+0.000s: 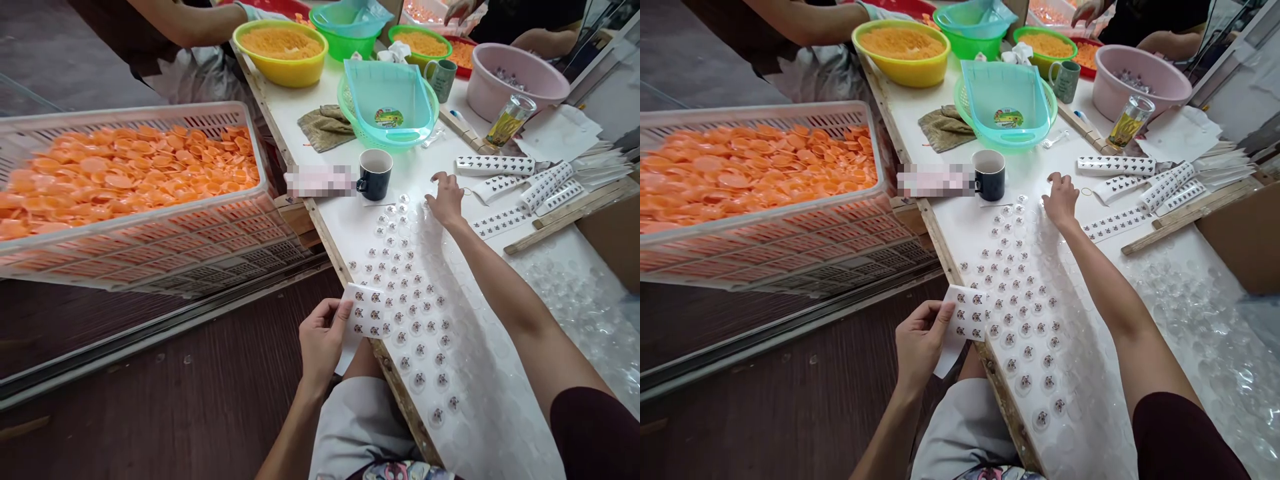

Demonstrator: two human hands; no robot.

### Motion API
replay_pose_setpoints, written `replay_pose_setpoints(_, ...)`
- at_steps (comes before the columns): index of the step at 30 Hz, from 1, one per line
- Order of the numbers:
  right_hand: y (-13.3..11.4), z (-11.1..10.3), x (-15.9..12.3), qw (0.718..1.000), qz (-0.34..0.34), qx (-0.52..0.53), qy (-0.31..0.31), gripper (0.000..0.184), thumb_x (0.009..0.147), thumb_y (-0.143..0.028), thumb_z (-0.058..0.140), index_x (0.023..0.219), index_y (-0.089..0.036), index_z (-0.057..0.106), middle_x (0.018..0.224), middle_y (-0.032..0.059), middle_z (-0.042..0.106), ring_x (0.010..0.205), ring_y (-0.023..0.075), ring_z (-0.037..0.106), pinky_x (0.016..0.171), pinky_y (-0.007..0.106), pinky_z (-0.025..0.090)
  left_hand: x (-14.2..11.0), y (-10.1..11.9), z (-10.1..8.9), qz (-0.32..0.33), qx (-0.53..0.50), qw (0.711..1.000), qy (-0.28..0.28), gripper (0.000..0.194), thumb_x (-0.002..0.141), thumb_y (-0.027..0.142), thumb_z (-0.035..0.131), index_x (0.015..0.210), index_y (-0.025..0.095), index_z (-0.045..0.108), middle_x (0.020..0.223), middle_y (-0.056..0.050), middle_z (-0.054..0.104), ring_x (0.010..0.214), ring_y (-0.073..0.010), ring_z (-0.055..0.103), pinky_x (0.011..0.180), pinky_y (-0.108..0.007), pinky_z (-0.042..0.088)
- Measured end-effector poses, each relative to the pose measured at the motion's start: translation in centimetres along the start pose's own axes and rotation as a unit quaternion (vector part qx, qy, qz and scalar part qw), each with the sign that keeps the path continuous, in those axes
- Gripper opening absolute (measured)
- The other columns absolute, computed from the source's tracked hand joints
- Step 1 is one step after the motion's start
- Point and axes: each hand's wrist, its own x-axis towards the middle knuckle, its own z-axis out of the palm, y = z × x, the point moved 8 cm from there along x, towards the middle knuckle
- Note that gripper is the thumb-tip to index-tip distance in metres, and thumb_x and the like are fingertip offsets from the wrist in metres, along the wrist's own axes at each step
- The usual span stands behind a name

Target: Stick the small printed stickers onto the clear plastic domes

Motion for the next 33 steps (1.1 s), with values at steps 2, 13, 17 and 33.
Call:
replay_pose_setpoints(2,-1.1,-0.5,-1.3,0.999,-0.009,0.044,-0.014,0.015,0.087,-0.025,0.060,0.101,-0.020,0.058,0.112,0.0112,0.060,0.103,0.0256,0.057,0.096,0.045,0.041,-0.1,-0.2,-0.1,-0.002,0.000,1.000,0.000,0.024,0.085,0.038,0.069,0.073,0.017,0.071,0.066,0.000,0.067,0.060,-0.0127,0.057,0.055,-0.021,0.045)
replay_pose_setpoints(13,-2.7,2.1,-4.1,0.979,0.067,0.066,-0.182,0.011,0.085,-0.012,0.057,0.079,-0.019,0.062,0.092,0.0066,0.071,0.086,0.0193,0.062,0.079,0.031,0.044,-0.2,-0.1,-0.4,-0.005,0.001,1.000,-0.001,0.024,0.085,0.038,0.068,0.073,0.018,0.070,0.066,0.000,0.067,0.060,-0.0134,0.058,0.055,-0.021,0.044)
replay_pose_setpoints(17,-3.9,2.3,-4.4,0.980,0.026,-0.048,-0.192,0.011,0.091,-0.012,0.054,0.094,-0.018,0.062,0.097,0.0084,0.072,0.096,0.0232,0.063,0.092,0.037,0.040,-0.2,0.1,-0.3,-0.004,0.000,1.000,-0.001,0.024,0.085,0.038,0.068,0.073,0.018,0.070,0.067,0.000,0.068,0.060,-0.0132,0.058,0.056,-0.021,0.045)
replay_pose_setpoints(33,-13.8,-1.4,-20.8,0.875,-0.136,0.309,-0.346,0.018,0.088,-0.036,0.070,0.097,-0.022,0.063,0.090,0.0017,0.068,0.076,0.0159,0.059,0.069,0.030,0.047,-0.2,1.0,0.0,-0.003,-0.030,0.999,0.010,0.028,0.088,0.043,0.067,0.079,0.017,0.071,0.072,-0.002,0.069,0.065,-0.0152,0.061,0.060,-0.023,0.049)
